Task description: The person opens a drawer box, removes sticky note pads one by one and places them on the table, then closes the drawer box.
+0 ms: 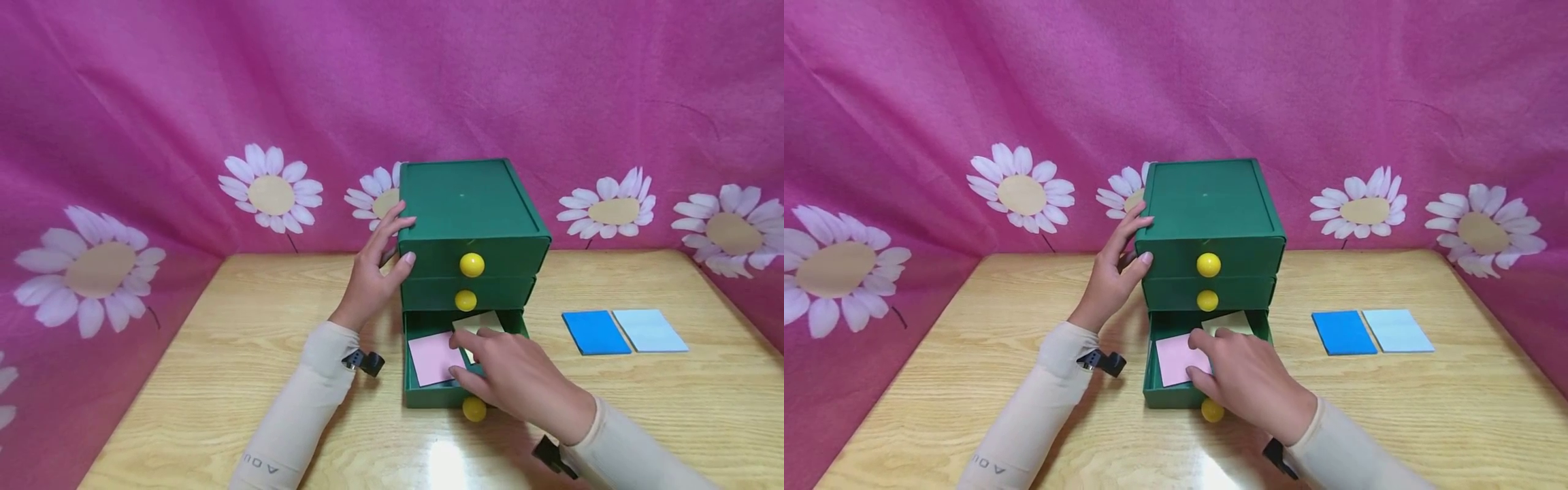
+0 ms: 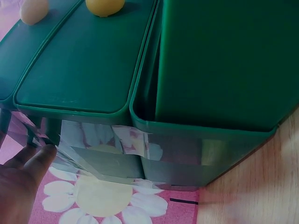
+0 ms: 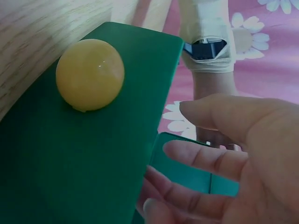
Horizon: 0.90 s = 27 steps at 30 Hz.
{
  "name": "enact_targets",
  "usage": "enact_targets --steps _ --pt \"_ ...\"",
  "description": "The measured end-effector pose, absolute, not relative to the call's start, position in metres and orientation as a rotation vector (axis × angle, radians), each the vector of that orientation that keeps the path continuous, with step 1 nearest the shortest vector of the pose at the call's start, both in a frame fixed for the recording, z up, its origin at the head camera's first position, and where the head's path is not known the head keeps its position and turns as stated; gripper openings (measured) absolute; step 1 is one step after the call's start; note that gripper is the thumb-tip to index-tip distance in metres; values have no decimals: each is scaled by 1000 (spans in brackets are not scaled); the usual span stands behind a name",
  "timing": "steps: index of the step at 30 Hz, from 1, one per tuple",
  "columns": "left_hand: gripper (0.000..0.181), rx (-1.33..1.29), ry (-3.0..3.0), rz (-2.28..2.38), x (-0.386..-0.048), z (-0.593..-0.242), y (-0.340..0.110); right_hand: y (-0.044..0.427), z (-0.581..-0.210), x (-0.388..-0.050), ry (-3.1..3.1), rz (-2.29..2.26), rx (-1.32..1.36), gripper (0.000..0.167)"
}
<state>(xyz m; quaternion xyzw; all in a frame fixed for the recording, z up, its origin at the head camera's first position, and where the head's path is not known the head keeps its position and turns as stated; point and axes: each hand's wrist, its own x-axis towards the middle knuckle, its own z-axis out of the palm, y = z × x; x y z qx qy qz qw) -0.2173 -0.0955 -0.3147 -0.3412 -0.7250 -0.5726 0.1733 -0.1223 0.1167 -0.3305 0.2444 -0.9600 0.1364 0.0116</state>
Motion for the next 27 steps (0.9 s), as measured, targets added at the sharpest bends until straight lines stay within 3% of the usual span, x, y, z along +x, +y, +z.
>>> enact_targets --steps 27 --pt "49 -953 -2069 -1634 -216 -313 -96 85 -350 -157 -3214 320 777 44"
